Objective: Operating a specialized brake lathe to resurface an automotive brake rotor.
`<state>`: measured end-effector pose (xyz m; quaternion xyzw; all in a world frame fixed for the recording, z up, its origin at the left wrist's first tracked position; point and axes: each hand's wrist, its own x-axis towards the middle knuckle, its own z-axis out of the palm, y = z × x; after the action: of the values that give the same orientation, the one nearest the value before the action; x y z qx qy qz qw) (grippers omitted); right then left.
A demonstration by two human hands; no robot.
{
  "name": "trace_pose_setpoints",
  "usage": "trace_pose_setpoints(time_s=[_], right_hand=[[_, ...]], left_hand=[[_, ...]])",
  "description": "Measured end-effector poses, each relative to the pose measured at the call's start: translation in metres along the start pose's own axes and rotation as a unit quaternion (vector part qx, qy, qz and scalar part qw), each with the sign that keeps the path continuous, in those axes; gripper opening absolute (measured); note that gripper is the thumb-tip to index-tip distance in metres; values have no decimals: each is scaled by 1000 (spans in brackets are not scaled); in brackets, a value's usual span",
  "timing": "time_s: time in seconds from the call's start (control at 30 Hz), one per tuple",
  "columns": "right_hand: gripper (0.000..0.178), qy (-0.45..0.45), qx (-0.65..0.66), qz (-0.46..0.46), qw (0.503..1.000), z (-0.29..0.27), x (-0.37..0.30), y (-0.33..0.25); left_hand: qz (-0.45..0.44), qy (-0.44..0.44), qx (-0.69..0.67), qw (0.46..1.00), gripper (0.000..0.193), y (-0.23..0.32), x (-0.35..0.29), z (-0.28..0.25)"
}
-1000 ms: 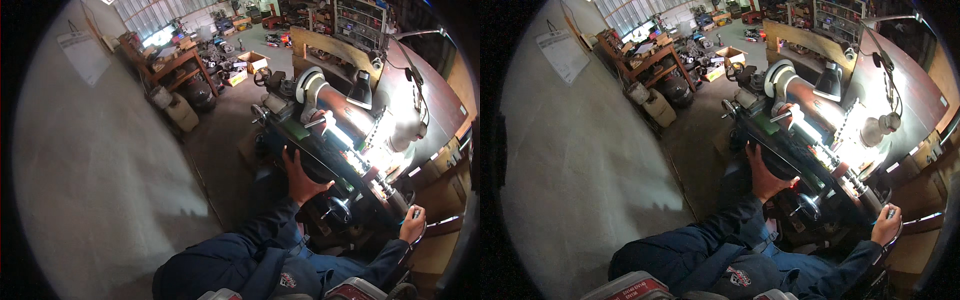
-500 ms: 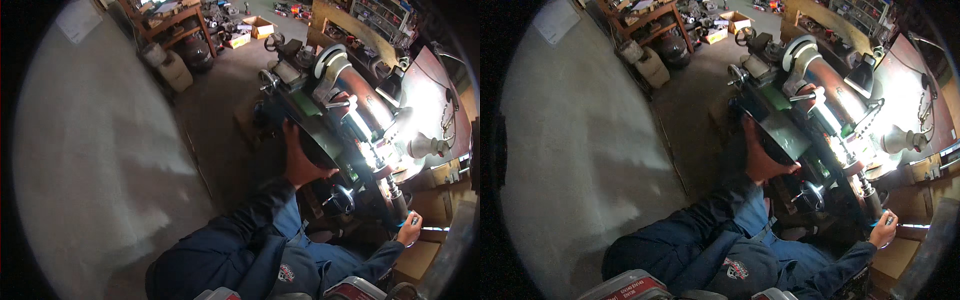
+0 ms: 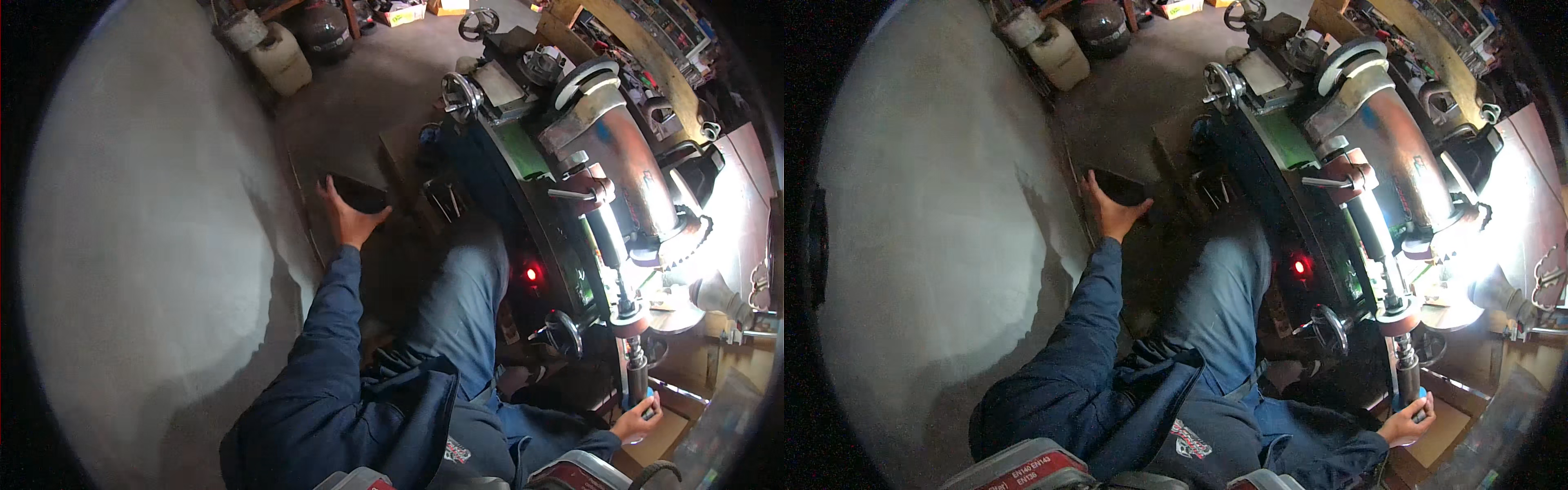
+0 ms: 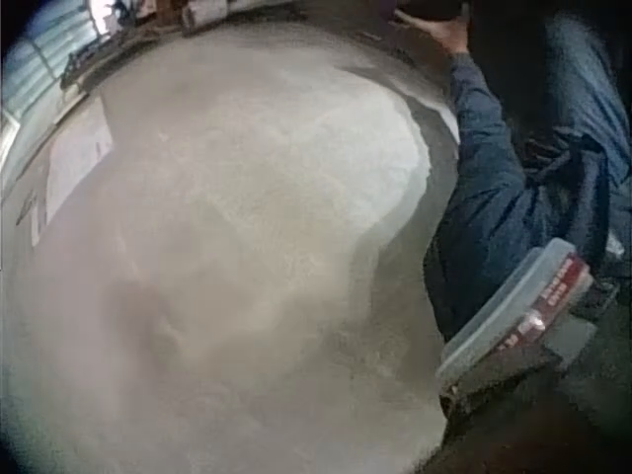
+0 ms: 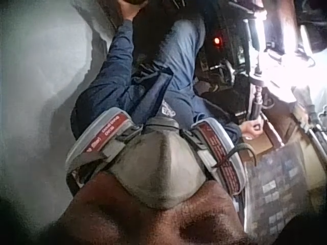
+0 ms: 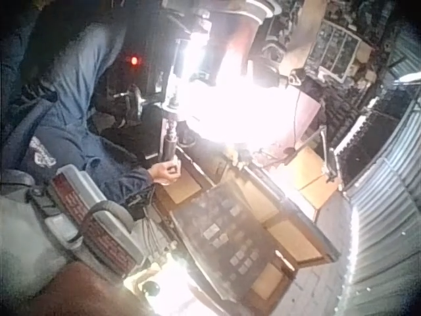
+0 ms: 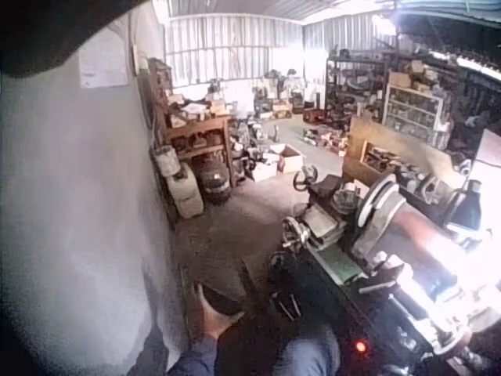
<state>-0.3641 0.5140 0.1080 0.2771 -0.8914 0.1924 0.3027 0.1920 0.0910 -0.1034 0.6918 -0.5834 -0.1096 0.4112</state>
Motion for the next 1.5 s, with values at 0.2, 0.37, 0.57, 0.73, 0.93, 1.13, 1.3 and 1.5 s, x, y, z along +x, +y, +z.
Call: trace_pose_setpoints(time_s=[0.2, 0.37, 0.57, 0.73, 0.93, 1.13, 1.3, 1.5], right_hand=[[18, 43, 6, -13, 999, -3, -20, -17], [21, 36, 30, -8, 999, 1, -20, -12], [18, 44, 17, -13, 999, 2, -20, -15], [19, 45, 10, -4, 999, -2, -21, -17], [18, 58, 5, -23, 998, -8, -22, -7], [10, 52, 41, -17, 998, -1, -18, -27], [21, -4, 95, 2, 995, -13, -17, -35], [40, 65, 66, -87, 992, -65, -39, -8]], left_hand=[[-125, -203, 44, 970, 147, -40, -56, 46], [-105, -310, 51, 944, 144, -44, -87, 89], [-218, -441, -11, 871, 126, -93, -137, 132], [-154, -390, -71, 905, 128, -120, -160, 156], [-193, -373, -109, 901, 137, -137, -141, 191], [69, 94, 218, 969, 123, -175, -156, 195], [-153, -154, 47, 975, 85, -194, -115, 166], [-116, -445, -109, 881, 68, -65, -73, 123]])
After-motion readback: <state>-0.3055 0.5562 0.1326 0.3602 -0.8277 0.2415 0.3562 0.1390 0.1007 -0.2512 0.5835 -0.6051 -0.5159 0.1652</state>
